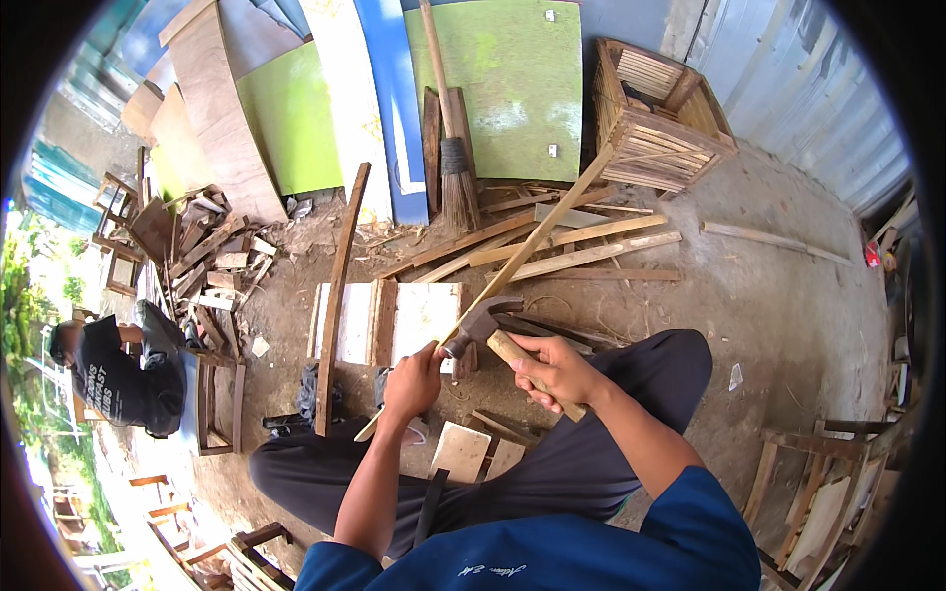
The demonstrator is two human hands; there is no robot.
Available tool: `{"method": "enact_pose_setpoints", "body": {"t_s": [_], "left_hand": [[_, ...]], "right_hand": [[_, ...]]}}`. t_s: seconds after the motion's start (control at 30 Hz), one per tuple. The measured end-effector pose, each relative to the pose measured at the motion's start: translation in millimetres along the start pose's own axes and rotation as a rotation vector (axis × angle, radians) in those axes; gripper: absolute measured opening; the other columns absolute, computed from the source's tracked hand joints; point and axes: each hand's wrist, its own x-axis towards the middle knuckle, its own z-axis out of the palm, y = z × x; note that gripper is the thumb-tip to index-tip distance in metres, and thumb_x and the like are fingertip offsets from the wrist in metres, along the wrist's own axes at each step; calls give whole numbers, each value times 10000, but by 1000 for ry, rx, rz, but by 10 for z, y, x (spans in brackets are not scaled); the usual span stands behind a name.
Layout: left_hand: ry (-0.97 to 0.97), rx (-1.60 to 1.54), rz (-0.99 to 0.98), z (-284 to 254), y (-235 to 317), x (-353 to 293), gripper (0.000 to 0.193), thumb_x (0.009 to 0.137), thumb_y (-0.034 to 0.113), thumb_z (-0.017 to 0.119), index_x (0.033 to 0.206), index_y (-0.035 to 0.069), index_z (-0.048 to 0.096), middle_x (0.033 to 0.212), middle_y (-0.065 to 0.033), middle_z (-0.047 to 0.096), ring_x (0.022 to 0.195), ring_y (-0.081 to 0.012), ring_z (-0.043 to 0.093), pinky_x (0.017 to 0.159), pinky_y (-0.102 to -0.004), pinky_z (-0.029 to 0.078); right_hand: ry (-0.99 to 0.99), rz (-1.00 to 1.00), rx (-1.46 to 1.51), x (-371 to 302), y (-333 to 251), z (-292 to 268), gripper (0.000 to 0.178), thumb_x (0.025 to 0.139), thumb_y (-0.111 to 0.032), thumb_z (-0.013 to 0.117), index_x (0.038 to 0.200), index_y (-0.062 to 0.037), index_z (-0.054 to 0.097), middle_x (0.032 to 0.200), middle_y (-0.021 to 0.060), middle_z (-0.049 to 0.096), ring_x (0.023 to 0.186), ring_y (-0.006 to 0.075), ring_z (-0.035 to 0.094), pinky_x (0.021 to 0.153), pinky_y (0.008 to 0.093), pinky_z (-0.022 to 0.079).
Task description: The person sits on the floor and uses a hammer to drive nails into wooden slats, attaching them to a white rectangular frame. They repeatedly pick up slats, position them, and hammer them into place.
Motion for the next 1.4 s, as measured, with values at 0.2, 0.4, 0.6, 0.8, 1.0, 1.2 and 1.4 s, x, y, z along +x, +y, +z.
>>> {"method": "enact_pose_setpoints", "body": {"t_s": [0.2, 0.4, 0.6, 0.8, 1.0, 1.2, 1.4], "left_hand": [[66, 108, -23, -57, 96, -5, 317, 1084, 388, 467, 1120, 144, 665, 822, -262, 705, 832, -507, 678, 719, -606, 507], [114, 151, 15, -131, 118, 58, 310, 1074, 397, 478, 1066, 135, 642, 771, -253, 693, 760, -511, 674, 650, -612, 498], [157, 158, 35, -106, 111, 121, 301, 1061, 387, 507, 1028, 118, 639, 748, -254, 685, 728, -506, 671, 620, -603, 500], [189, 157, 55, -85, 85, 150, 276, 1045, 362, 540, 1016, 109, 647, 744, -257, 687, 724, -503, 675, 613, -597, 507], [201, 182, 55, -140, 130, 139, 255, 1035, 336, 562, 1024, 98, 654, 737, -257, 687, 724, -496, 679, 615, -596, 509], [73, 148, -63, -147, 106, 124, 343, 1003, 265, 528, 1252, 86, 683, 886, -298, 710, 874, -514, 681, 812, -608, 515], [-29, -7, 162, -252, -112, 129, 267, 1026, 321, 597, 1079, 62, 636, 764, -245, 686, 757, -487, 673, 647, -562, 511]], "right_hand": [[29, -32, -8, -5, 18, 74, 616, 1088, -150, 522, 1646, -81, 270, 783, 16, 554, 497, 45, 467, 409, 232, 435], [46, -70, 5, -22, -6, 126, 622, 1086, -135, 512, 1653, -96, 258, 781, 19, 556, 500, 51, 474, 408, 237, 437], [80, -105, -1, -17, 10, 152, 619, 1086, -130, 506, 1653, -103, 258, 776, 17, 557, 497, 54, 481, 408, 241, 443], [110, -120, -5, -9, 41, 189, 618, 1087, -128, 509, 1655, -120, 265, 779, 15, 560, 499, 52, 481, 416, 240, 446], [120, -143, -8, -18, 43, 246, 613, 1083, -121, 513, 1651, -129, 283, 767, 5, 554, 504, 47, 474, 423, 237, 443], [138, -146, -49, -12, 79, 276, 616, 1081, -138, 527, 1648, -122, 289, 749, 1, 550, 500, 46, 475, 424, 236, 443], [58, -153, -18, -34, 124, 205, 639, 1067, -109, 554, 1646, -96, 283, 732, -5, 552, 505, 41, 487, 430, 245, 442]]}}
